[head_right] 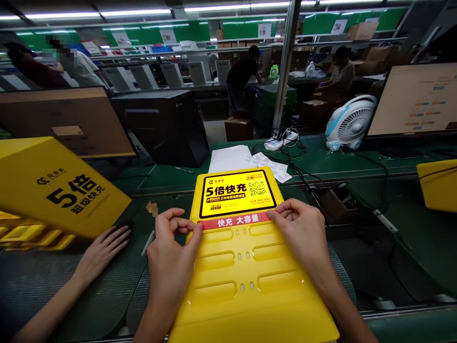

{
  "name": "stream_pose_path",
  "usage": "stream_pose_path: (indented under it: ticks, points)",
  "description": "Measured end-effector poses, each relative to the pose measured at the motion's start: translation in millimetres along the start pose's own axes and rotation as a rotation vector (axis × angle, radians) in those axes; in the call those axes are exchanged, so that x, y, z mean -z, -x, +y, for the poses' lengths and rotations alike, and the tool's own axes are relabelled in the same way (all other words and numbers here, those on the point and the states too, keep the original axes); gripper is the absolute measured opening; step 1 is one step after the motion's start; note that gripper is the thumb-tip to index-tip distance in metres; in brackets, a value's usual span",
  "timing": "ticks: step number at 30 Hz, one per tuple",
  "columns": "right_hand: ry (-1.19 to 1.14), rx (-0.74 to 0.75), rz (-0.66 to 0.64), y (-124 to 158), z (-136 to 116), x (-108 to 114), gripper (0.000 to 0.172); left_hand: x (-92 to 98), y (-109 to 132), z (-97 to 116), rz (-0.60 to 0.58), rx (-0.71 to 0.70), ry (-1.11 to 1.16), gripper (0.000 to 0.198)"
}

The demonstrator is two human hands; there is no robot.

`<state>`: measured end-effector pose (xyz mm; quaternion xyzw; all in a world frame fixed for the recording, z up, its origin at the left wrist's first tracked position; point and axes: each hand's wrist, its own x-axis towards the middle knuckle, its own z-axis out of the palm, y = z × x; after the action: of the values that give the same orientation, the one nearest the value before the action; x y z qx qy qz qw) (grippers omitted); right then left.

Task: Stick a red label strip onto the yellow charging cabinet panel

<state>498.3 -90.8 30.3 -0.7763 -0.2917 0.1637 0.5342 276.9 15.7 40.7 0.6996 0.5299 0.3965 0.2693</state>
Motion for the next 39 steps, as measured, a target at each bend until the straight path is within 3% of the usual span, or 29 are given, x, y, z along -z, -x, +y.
stream_pose_path:
  ticks: [39]
  points:
    - [-0.006,-0.056,0.031,-3.1,-2.3,-1.9,0.039,-0.7,0.8,1.9,0.002,0.066,0.036,0.04]
